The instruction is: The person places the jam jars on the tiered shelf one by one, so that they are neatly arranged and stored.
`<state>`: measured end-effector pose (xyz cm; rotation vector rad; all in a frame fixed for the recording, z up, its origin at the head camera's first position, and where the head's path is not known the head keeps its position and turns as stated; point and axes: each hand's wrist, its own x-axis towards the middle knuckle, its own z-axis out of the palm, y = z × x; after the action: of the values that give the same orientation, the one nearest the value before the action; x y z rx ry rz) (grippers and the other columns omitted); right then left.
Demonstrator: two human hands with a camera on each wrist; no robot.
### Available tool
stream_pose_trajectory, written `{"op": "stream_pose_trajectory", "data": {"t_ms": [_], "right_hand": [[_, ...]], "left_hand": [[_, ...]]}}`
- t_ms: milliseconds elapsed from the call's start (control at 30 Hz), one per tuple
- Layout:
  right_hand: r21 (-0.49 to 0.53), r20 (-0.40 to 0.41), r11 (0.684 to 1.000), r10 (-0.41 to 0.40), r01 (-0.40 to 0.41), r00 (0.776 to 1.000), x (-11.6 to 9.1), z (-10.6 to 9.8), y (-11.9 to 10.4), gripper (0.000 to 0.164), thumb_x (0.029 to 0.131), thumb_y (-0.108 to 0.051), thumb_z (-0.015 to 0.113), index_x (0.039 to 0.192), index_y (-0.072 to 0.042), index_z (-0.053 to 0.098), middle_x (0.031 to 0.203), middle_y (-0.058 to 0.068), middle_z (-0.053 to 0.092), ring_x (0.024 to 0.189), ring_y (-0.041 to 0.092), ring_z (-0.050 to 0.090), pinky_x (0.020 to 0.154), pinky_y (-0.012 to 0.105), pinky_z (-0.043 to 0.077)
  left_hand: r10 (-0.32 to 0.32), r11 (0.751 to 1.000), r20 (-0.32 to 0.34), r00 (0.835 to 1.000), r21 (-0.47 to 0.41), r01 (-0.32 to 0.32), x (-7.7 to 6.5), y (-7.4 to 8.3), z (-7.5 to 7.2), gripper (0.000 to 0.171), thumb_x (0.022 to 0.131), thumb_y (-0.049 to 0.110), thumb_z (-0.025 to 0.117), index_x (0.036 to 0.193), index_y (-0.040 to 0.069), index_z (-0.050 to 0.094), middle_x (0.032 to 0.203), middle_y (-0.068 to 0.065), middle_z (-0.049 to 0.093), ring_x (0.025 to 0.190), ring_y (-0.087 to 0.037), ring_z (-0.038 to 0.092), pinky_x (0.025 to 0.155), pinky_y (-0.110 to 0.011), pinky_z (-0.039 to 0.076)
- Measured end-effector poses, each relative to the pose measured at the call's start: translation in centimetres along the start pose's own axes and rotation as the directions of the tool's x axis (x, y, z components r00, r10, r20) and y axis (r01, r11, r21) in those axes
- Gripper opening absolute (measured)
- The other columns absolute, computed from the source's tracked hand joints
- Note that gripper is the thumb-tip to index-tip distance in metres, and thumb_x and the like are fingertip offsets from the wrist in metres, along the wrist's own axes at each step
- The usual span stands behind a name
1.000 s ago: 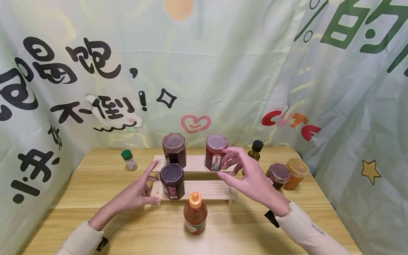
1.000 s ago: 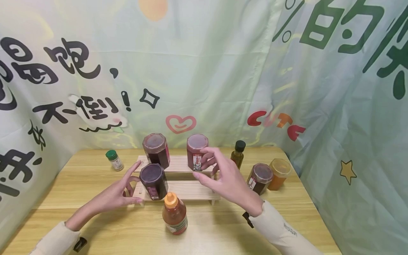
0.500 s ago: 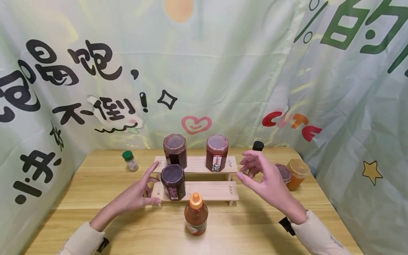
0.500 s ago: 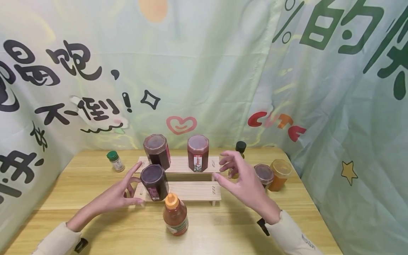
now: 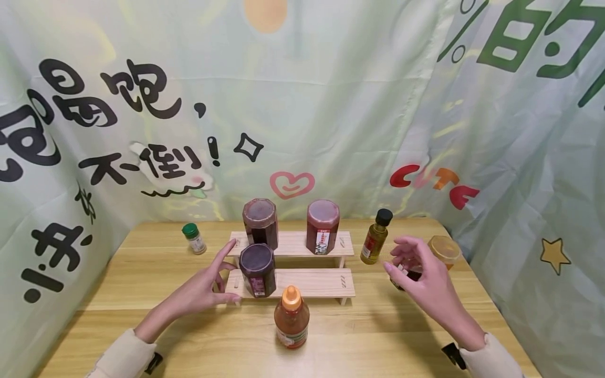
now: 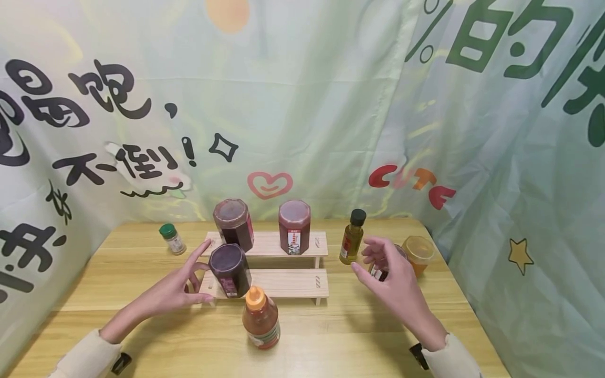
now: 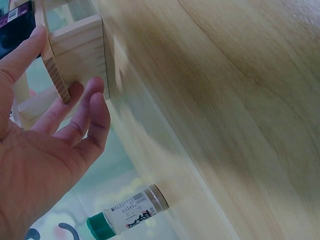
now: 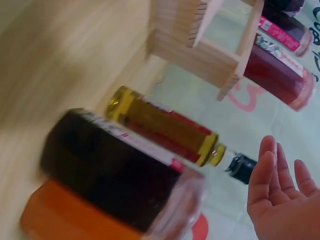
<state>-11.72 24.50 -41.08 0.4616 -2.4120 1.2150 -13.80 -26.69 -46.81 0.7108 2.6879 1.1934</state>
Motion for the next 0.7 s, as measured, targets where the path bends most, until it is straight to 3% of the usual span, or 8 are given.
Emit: {"op": "stream_pose_trajectory", "data": {"t_ms": [167, 300, 533, 700], "right_hand": [[-0.050, -0.038, 0.997, 0.048, -0.050, 0.998, -0.8, -0.6, 1.3, 0.047, 0.094, -0.012, 0.088, 0.134, -0.009, 0.063, 0.106, 0.003, 0.069, 0.091, 0.017, 0.064, 0.077, 0.017, 0.051], [-0.098, -0.087, 0.994, 0.049, -0.058, 0.995, -1.3, -0.9, 2.1, 0.050, 0.091, -0.012, 0.091, 0.132, -0.004, 0.063, 0.115, 0.006, 0.066, 0.096, 0.020, 0.060, 0.078, 0.017, 0.046], [-0.157, -0.162, 0.984, 0.063, -0.089, 0.985, -1.9, -1.0, 3.0, 0.069, 0.084, -0.015, 0.096, 0.140, 0.001, 0.058, 0.126, 0.014, 0.056, 0.107, 0.021, 0.049, 0.080, 0.028, 0.040], [-0.166, -0.193, 0.978, 0.092, -0.125, 0.977, -2.2, -1.0, 3.8, 0.079, 0.081, -0.016, 0.098, 0.144, 0.003, 0.054, 0.132, 0.020, 0.053, 0.115, 0.029, 0.048, 0.083, 0.033, 0.037]], "left_hand": [[0.000, 1.000, -0.004, 1.000, 0.003, 0.000, 0.0, 0.0, 0.0, 0.132, 0.087, 0.027, 0.096, 0.177, 0.028, -0.001, 0.139, -0.026, 0.067, 0.075, -0.013, 0.067, 0.065, -0.033, 0.058], [-0.001, 1.000, -0.004, 1.000, 0.002, 0.001, -0.1, 0.0, 0.0, 0.132, 0.087, 0.026, 0.096, 0.177, 0.027, -0.001, 0.140, -0.027, 0.066, 0.075, -0.013, 0.067, 0.065, -0.033, 0.058], [-0.002, 1.000, -0.003, 1.000, 0.004, 0.002, 0.0, 0.0, 0.0, 0.132, 0.087, 0.026, 0.096, 0.177, 0.027, 0.000, 0.139, -0.026, 0.067, 0.075, -0.013, 0.067, 0.065, -0.033, 0.058], [-0.006, 1.000, -0.002, 1.000, 0.002, 0.006, 0.0, 0.1, 0.0, 0.132, 0.087, 0.026, 0.096, 0.177, 0.027, 0.000, 0.139, -0.026, 0.067, 0.075, -0.013, 0.067, 0.064, -0.033, 0.058]]}}
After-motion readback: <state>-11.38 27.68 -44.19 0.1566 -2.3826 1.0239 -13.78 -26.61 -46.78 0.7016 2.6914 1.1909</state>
